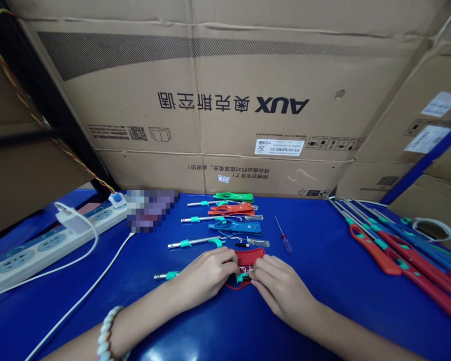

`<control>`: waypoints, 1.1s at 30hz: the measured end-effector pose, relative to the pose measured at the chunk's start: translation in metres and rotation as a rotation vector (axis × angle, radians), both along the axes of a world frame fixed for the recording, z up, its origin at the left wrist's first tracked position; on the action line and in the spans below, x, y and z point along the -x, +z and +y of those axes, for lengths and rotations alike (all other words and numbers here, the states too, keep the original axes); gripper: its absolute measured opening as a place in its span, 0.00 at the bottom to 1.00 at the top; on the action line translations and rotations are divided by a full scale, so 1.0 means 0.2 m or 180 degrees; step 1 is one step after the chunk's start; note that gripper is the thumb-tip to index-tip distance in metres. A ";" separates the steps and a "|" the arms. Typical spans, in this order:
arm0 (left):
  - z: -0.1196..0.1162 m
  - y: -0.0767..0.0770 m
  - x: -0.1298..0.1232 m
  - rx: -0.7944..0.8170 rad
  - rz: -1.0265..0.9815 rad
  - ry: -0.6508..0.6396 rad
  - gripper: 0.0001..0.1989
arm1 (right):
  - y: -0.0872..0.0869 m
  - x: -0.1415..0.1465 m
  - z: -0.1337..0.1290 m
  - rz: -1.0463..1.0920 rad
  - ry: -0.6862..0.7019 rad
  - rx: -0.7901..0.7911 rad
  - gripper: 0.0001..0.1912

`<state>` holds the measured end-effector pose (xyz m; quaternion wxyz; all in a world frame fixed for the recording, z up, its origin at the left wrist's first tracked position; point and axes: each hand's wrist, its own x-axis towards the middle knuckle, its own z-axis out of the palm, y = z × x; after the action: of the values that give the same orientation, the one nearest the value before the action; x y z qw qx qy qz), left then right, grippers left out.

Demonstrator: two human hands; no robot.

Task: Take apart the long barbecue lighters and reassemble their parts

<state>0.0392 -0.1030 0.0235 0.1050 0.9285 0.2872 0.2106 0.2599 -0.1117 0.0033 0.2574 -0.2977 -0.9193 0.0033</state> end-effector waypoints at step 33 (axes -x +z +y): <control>0.00 0.01 0.00 0.0059 -0.0007 0.0025 0.13 | 0.03 0.00 0.02 0.0723 -0.0153 0.1271 0.08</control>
<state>0.0390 -0.1036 0.0258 0.1130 0.9262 0.2927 0.2093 0.2598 -0.1068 0.0100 0.2951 -0.3624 -0.8582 0.2124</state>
